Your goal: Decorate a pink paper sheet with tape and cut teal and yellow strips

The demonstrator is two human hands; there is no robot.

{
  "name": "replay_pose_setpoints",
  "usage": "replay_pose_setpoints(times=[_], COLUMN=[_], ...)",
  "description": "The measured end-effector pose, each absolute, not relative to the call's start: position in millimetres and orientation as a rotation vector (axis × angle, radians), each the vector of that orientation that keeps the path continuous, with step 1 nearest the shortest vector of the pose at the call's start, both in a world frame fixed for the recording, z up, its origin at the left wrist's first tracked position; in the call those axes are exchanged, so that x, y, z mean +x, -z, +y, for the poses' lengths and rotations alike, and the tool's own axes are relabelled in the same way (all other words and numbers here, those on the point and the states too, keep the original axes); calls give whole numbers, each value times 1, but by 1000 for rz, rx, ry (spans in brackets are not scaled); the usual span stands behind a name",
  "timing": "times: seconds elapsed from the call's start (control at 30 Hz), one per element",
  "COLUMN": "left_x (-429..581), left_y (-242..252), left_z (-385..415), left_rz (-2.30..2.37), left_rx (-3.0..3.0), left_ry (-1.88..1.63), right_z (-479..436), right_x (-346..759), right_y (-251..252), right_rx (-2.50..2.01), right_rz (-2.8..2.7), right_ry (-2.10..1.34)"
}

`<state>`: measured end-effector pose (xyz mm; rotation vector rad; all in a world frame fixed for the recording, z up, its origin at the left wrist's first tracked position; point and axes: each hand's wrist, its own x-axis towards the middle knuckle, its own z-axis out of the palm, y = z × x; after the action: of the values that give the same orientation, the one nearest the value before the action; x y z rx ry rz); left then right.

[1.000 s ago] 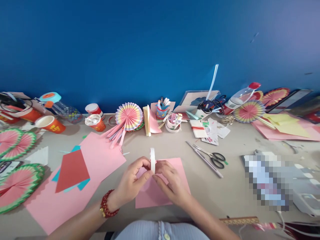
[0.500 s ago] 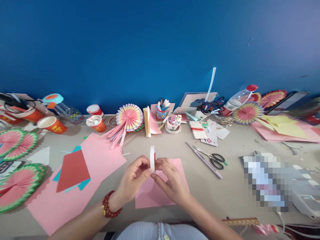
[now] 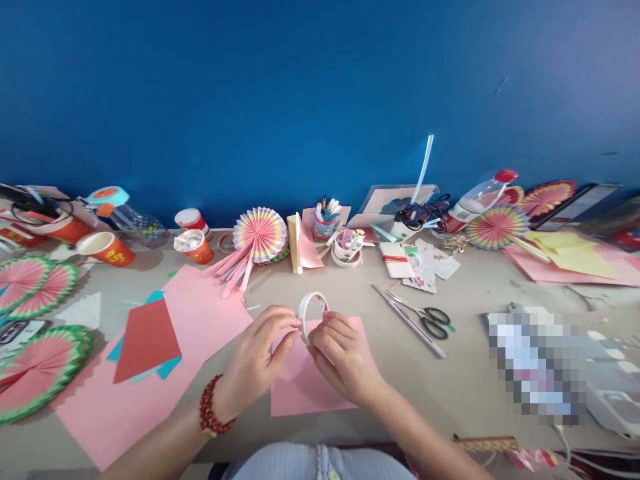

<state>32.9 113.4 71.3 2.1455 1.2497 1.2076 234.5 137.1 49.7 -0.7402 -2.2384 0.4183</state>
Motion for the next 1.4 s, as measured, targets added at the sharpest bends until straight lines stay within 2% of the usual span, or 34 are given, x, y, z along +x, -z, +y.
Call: replay_pose_setpoints(times=[0.2, 0.4, 0.67, 1.27, 1.4], left_x=[29, 27, 26, 21, 17], left_y=[-73, -71, -68, -70, -73], left_z=[113, 113, 112, 109, 114], left_rz=[1247, 1255, 1219, 1286, 1306], left_rx=[2052, 2121, 2021, 1997, 2051], left_ry=[-1116, -1190, -1163, -1171, -1058], right_z=[136, 136, 135, 137, 137], right_x=[235, 234, 231, 237, 239], right_y=[-46, -45, -45, -48, -49], right_rx=[-727, -717, -671, -687, -675], right_rz=[-2254, -2263, -2233, -2286, -2311], right_ry=[-365, -379, -517, -430, -423])
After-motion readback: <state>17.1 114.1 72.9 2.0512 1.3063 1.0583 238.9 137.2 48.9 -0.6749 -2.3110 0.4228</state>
